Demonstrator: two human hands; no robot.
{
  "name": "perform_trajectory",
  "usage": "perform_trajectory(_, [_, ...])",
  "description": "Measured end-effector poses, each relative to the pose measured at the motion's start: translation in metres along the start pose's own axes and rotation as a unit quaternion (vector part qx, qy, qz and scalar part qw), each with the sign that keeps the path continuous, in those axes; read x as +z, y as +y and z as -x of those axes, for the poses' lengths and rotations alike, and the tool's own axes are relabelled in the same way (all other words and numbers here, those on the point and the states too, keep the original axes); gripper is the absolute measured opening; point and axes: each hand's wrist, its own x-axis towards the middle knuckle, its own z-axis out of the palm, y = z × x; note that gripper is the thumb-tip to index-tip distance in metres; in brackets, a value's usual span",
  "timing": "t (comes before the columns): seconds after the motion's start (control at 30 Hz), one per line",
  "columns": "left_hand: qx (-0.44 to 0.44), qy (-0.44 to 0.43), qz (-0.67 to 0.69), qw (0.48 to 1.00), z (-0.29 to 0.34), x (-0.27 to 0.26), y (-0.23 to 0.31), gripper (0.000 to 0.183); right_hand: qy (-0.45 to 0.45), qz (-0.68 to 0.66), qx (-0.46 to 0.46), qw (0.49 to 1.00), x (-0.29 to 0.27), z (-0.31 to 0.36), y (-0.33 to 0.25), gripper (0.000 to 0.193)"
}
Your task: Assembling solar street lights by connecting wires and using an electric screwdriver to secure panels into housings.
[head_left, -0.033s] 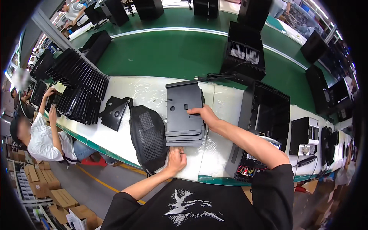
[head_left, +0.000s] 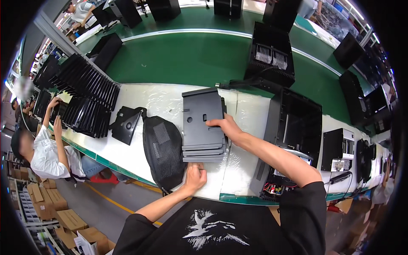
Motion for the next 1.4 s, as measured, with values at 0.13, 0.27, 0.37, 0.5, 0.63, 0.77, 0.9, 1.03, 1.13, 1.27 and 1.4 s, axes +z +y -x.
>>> perform_trajectory(0.13, [-0.051, 0.051, 0.026, 0.997, -0.003, 0.001, -0.007, 0.018, 0.102, 0.146, -0.015, 0.984, -0.011, -0.015, 0.014, 0.076])
perform_trajectory(0.27, [-0.065, 0.054, 0.061, 0.995, -0.022, -0.009, 0.024, 0.013, 0.201, 0.301, -0.102, 0.927, -0.016, 0.001, -0.004, 0.098])
perform_trajectory(0.37, [-0.240, -0.007, 0.325, 0.915, -0.027, -0.014, 0.025, 0.012, 0.202, 0.337, -0.103, 0.914, -0.019, 0.005, -0.005, 0.090])
perform_trajectory(0.5, [-0.293, -0.102, 0.367, 0.877, -0.023, -0.023, 0.025, 0.019, 0.153, 0.250, -0.051, 0.955, -0.025, 0.004, -0.010, 0.070])
perform_trajectory(0.63, [-0.229, -0.163, 0.251, 0.926, -0.009, -0.022, 0.027, 0.019, 0.233, 0.241, -0.094, 0.937, -0.031, 0.001, -0.011, 0.062])
perform_trajectory(0.77, [-0.128, -0.154, 0.186, 0.962, -0.004, -0.018, 0.033, 0.016, 0.160, 0.017, -0.081, 0.984, -0.036, 0.011, -0.029, 0.033])
perform_trajectory(0.9, [-0.145, -0.225, 0.309, 0.912, -0.010, -0.037, 0.045, 0.016, 0.137, -0.007, -0.112, 0.984, -0.011, 0.071, -0.064, 0.024])
perform_trajectory(1.03, [-0.190, -0.283, 0.587, 0.734, -0.046, -0.081, 0.067, 0.048, 0.207, 0.254, -0.360, 0.874, 0.002, 0.156, -0.077, 0.015])
perform_trajectory(1.13, [-0.200, -0.264, 0.798, 0.504, -0.069, -0.099, 0.079, 0.089, 0.227, 0.476, -0.604, 0.598, -0.008, 0.178, -0.053, 0.026])
perform_trajectory(1.27, [-0.186, -0.231, 0.607, 0.737, -0.090, -0.102, 0.116, 0.071, 0.188, 0.606, -0.599, 0.489, -0.023, 0.205, -0.029, 0.021])
perform_trajectory(1.4, [-0.204, -0.278, 0.533, 0.772, -0.119, -0.073, 0.149, 0.048, 0.210, 0.596, -0.546, 0.550, -0.060, 0.217, -0.023, 0.023])
